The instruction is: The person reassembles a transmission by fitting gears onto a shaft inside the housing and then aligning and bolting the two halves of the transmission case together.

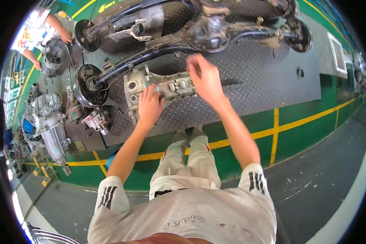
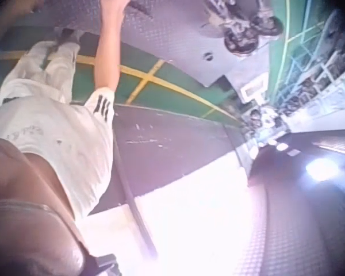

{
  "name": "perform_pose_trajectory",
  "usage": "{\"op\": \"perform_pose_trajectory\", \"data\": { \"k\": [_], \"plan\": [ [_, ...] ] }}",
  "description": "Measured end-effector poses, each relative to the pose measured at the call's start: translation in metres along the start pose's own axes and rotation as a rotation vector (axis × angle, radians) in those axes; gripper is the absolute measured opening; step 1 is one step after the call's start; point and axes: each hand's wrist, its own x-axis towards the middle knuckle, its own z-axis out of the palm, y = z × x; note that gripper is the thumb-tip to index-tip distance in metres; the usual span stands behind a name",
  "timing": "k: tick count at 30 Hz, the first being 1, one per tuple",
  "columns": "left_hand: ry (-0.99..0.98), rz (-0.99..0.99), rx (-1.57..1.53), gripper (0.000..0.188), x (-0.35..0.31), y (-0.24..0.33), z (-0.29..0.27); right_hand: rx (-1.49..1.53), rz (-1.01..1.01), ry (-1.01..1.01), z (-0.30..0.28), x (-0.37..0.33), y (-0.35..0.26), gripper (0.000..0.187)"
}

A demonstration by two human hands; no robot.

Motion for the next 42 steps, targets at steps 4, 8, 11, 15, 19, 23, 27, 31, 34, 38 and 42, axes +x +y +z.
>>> {"op": "perform_pose_trajectory", "data": {
  "k": [4, 8, 11, 15, 19, 23, 27, 31, 34, 38, 42],
  "plan": [
    [-0.165, 0.012, 0.037, 0.014, -0.002, -0.005, 0.003, -0.466, -0.122, -0.167, 0.054, 0.155, -0.004, 0.018],
    [-0.181, 0.029, 0.049, 0.024, 0.001, -0.005, 0.002, -0.893, 0.044, -0.44, 0.105, 0.314, 0.072, 0.022],
    [-0.24, 0.021, 0.039, 0.029, 0.005, -0.007, -0.002, -0.733, 0.43, -0.753, 0.134, 0.365, 0.153, 0.02],
    [-0.254, -0.017, -0.04, 0.031, -0.003, -0.012, 0.006, -1.419, 0.008, -1.046, 0.169, 0.364, 0.198, 0.025],
    [-0.221, -0.05, -0.064, 0.026, -0.001, -0.014, 0.006, -1.667, 0.097, -1.124, 0.177, 0.355, 0.253, 0.025],
    [-0.268, -0.143, -0.047, 0.032, -0.013, -0.016, 0.0, -1.69, 0.116, -1.12, 0.213, 0.342, 0.267, 0.024],
    [-0.211, -0.013, -0.076, 0.033, 0.01, -0.007, 0.012, -1.715, 0.18, -0.912, 0.105, 0.386, 0.356, 0.034],
    [-0.232, -0.123, -0.046, 0.027, -0.004, -0.011, -0.001, -1.615, 0.51, -1.115, 0.197, 0.354, 0.306, 0.03],
    [-0.261, -0.138, -0.007, 0.026, -0.001, -0.004, -0.012, -1.601, 0.471, -1.015, 0.194, 0.352, 0.319, 0.026],
    [-0.19, -0.09, -0.048, 0.024, 0.007, -0.003, -0.005, -1.603, 0.376, -0.748, 0.17, 0.363, 0.334, 0.026],
    [-0.244, -0.096, -0.127, 0.022, 0.005, -0.001, 0.0, -1.413, 0.114, -0.782, 0.161, 0.36, 0.288, 0.03]
  ]
}}
